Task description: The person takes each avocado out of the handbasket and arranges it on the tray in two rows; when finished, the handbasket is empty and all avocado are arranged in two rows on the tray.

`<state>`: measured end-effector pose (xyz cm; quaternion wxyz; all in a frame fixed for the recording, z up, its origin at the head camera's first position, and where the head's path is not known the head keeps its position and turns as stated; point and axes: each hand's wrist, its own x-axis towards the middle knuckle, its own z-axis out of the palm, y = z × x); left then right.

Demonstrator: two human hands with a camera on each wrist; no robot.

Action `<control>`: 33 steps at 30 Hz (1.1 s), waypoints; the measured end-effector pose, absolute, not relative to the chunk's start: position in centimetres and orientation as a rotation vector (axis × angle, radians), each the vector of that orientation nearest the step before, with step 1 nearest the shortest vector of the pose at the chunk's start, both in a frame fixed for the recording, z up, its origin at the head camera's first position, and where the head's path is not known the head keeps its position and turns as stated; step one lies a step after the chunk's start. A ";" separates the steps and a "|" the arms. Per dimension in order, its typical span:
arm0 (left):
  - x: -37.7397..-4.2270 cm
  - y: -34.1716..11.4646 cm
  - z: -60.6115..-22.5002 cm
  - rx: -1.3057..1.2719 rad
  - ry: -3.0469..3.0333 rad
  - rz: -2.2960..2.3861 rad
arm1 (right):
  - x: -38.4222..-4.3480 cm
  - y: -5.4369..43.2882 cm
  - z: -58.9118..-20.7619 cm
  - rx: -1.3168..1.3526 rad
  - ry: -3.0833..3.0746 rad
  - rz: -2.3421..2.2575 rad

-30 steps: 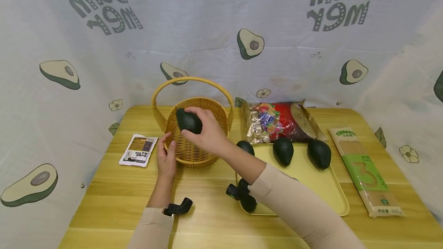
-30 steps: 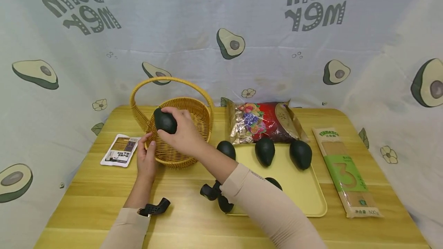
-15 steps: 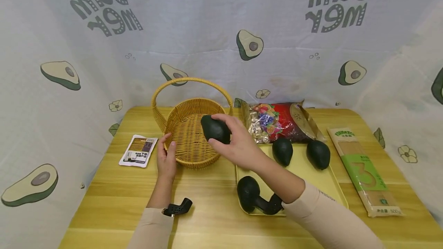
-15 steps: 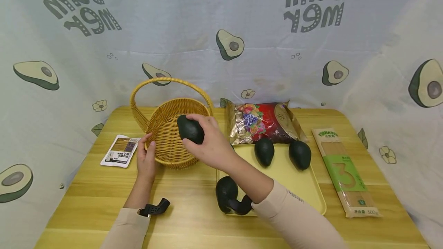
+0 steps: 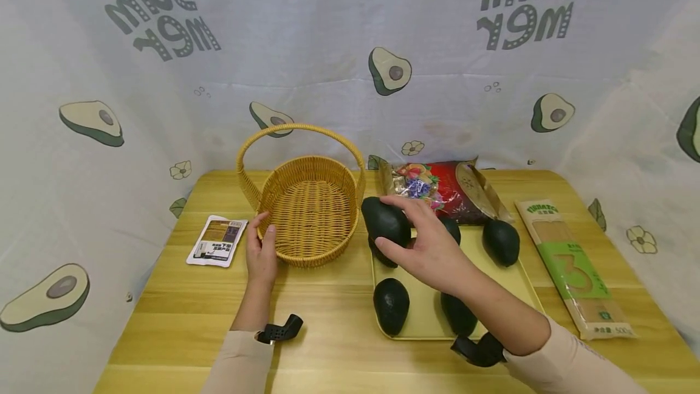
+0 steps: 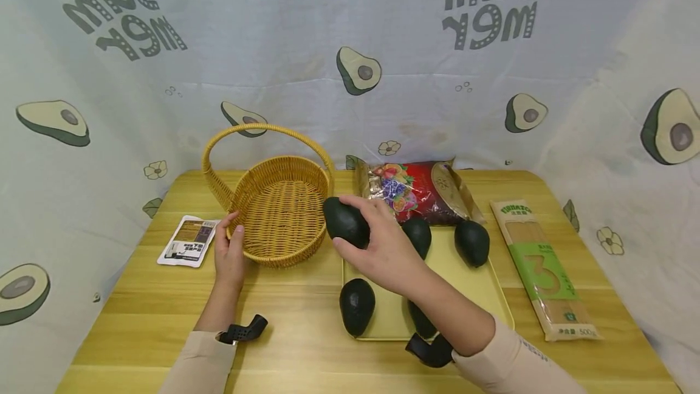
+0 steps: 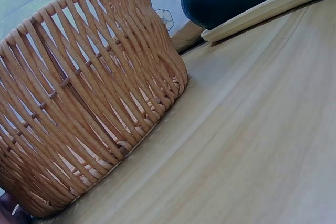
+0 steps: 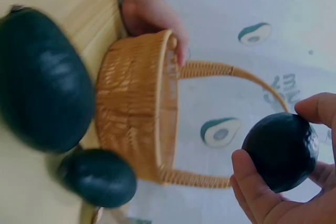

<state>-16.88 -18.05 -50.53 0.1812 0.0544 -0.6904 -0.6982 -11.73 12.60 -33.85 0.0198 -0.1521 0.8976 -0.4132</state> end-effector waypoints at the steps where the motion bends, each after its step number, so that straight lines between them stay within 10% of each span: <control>1: -16.8 -18.0 -50.5 0.154 -1.948 -1.973 | -11.5 13.1 -34.0 -0.460 2.796 -1.274; 33: -16.9 -17.9 -50.5 0.120 -1.940 -1.953 | -4.5 26.9 -40.2 0.053 2.996 -1.115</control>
